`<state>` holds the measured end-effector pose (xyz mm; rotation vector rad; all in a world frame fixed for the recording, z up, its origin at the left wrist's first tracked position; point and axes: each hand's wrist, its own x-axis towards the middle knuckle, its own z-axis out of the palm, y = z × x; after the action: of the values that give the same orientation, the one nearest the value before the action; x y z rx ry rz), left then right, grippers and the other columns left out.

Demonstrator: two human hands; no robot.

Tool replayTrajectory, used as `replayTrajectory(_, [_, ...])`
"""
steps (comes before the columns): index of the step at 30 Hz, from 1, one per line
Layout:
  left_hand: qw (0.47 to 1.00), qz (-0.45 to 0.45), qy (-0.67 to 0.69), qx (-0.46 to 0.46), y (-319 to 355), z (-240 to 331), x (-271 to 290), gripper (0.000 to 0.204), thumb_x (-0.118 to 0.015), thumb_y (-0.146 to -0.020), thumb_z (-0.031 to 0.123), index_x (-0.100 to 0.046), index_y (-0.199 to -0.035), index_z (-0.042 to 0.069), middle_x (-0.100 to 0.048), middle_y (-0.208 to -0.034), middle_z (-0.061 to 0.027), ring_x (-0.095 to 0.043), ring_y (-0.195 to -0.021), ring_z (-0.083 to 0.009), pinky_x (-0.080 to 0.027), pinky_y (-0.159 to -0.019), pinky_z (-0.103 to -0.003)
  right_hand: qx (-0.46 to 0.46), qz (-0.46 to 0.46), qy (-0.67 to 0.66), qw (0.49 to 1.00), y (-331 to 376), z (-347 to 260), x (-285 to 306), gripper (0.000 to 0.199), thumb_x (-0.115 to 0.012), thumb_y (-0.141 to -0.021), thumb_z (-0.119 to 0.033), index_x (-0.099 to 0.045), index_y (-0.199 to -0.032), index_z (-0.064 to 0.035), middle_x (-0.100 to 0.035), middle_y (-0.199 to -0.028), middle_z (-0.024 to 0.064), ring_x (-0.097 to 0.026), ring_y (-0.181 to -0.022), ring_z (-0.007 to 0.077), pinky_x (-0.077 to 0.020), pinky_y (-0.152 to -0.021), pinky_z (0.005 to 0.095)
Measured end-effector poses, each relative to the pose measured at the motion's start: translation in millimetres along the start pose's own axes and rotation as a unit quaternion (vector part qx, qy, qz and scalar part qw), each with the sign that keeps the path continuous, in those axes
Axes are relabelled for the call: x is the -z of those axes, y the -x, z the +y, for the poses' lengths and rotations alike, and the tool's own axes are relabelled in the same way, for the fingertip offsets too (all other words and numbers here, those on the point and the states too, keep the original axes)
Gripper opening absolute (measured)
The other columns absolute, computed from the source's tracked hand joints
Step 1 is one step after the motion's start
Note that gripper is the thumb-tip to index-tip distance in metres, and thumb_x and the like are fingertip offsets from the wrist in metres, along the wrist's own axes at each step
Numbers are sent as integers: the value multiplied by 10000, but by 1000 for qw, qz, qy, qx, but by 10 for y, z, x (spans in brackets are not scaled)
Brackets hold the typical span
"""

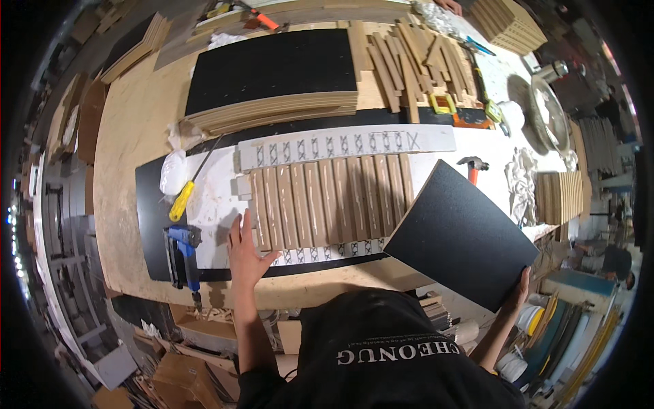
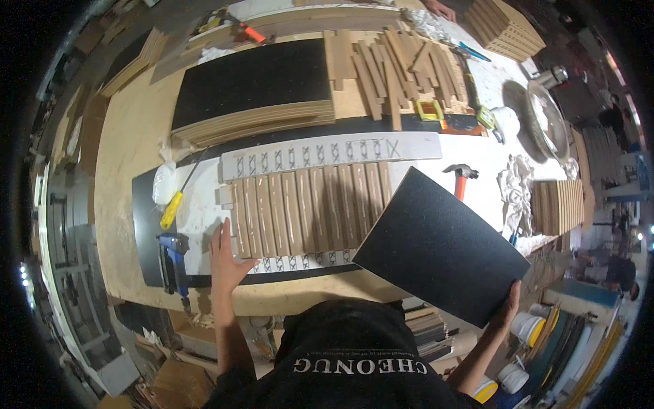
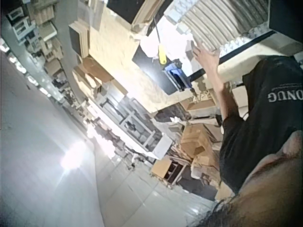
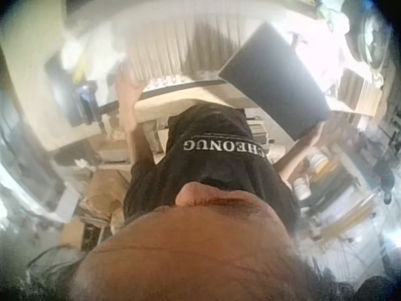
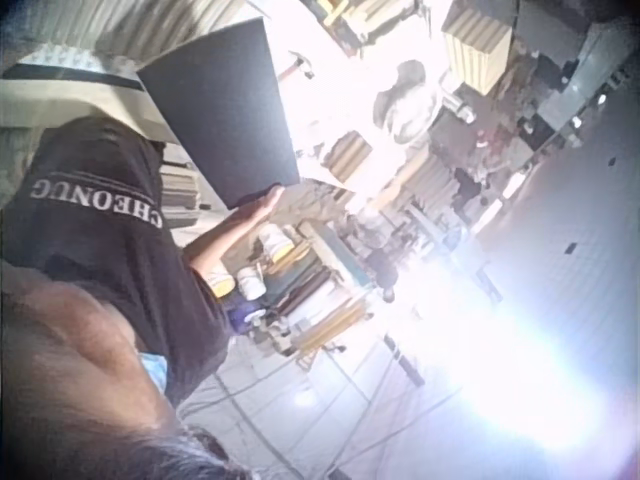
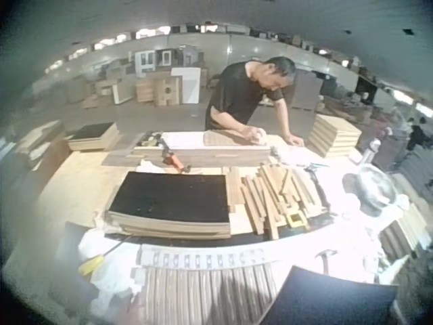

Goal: Assembling wooden slats into a panel using heat-sealed tape, glue, and a hammer.

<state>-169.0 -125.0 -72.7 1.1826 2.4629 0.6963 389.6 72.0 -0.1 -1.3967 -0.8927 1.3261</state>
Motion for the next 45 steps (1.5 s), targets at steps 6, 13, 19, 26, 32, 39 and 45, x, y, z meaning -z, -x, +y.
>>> replayTrajectory(6, [986, -10, -83, -142, -82, 682, -373, 675, -722, -674, 310, -506, -1300, 181, -307, -1417, -154, -272, -1302, -389, -238, -1038, -577, -3, 77, -14, 997, 157, 45, 263, 588, -501, -922, -456, -467, -1295, -3, -518, -1273, 116, -497, -1132, 240, -341, -1008, 359])
replayTrajectory(13, [963, -9, -127, -239, -342, 1021, -676, 426, -624, -716, 158, -616, -1142, 169, -362, -1385, -140, -274, -1309, -386, -221, -1036, -586, 13, 101, -37, 994, 200, 241, 685, 538, -482, -943, -410, -472, -1294, -2, -515, -1293, 112, -490, -1159, 227, -328, -1023, 349])
replayTrajectory(19, [959, 6, -161, -234, -445, 1040, -713, 342, -616, -704, 144, -647, -1044, 127, -378, -1377, -132, -257, -1329, -357, -150, -1073, -591, 26, 112, -59, 992, 291, 298, 729, 525, -477, -958, -385, -469, -1301, 12, -514, -1301, 91, -482, -1168, 192, -321, -1041, 313])
replayTrajectory(26, [969, 0, -127, -214, -480, 1031, -746, 342, -612, -697, 136, -660, -1036, 154, -371, -1392, -125, -242, -1341, -352, -123, -1079, -592, 24, 129, -50, 990, 348, 313, 661, 489, -474, -954, -388, -496, -1278, -22, -531, -1271, 90, -493, -1140, 206, -333, -1009, 338])
replayTrajectory(32, [964, -21, -99, -245, -499, 1204, -802, 366, -623, -677, 122, -664, -1038, 169, -374, -1395, -126, -222, -1359, -344, -82, -1087, -592, 12, 124, -55, 991, 317, 290, 572, 481, -487, -949, -391, -514, -1260, -24, -556, -1229, 85, -515, -1088, 191, -353, -975, 325])
replayTrajectory(39, [963, -45, -134, -230, -552, 1253, -828, 403, -623, -684, 104, -650, -1079, 174, -365, -1402, -129, -217, -1361, -346, -61, -1091, -591, 18, 150, -45, 988, 344, 306, 622, 494, -502, -939, -412, -533, -1235, -18, -566, -1209, 81, -519, -1074, 194, -351, -970, 324])
replayTrajectory(45, [959, -59, -107, -256, -586, 1396, -906, 401, -624, -683, 93, -653, -1074, 181, -359, -1402, -131, -205, -1363, -358, -70, -1084, -605, 15, 161, -59, 985, 348, 338, 631, 504, -504, -936, -417, -530, -1239, -15, -567, -1210, 89, -513, -1093, 201, -346, -982, 331])
